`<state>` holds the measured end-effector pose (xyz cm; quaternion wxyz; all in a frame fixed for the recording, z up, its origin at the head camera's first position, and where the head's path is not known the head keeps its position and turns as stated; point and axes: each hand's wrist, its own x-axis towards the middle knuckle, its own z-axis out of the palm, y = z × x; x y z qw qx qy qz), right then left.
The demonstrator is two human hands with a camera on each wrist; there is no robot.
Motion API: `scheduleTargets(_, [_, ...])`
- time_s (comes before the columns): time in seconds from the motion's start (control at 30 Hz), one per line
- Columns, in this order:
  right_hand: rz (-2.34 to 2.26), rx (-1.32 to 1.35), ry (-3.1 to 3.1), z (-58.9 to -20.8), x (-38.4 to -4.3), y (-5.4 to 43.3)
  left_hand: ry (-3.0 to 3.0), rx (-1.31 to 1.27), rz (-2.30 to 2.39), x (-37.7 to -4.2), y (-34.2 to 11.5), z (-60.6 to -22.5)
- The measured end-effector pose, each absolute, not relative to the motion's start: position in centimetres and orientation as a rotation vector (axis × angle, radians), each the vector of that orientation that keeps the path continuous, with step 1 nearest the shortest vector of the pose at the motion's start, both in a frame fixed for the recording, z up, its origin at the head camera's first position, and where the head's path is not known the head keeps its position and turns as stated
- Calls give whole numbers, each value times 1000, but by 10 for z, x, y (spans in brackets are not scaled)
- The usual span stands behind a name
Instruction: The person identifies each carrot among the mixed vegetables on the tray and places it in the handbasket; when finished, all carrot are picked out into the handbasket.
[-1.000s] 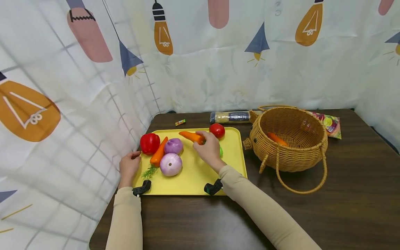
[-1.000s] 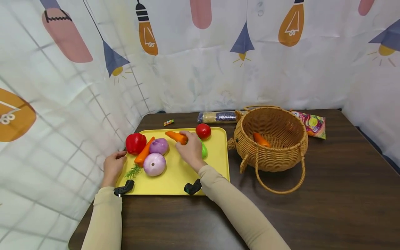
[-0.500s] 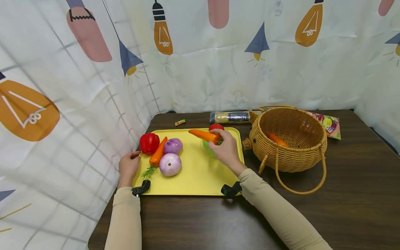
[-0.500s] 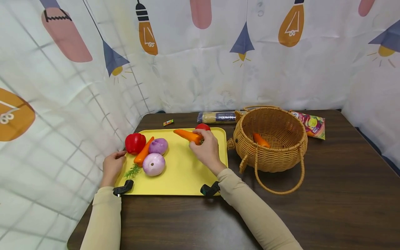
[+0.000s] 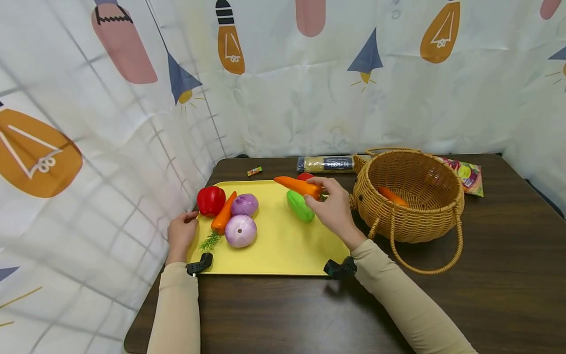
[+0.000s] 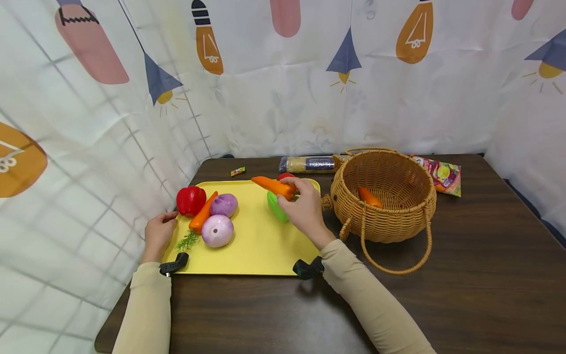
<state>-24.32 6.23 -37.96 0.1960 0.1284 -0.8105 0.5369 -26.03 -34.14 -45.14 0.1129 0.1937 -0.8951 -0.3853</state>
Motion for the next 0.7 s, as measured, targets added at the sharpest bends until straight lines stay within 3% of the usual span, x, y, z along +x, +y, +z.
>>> scheduleTargets(0.33, [1574, 376, -2185, -352, -241, 94, -2628, 579, -1144, -259, -339, -448])
scheduleTargets(0.7, [1560, 220, -2134, -331, -242, 133, -2622, 567, -1130, -260, -339, -449])
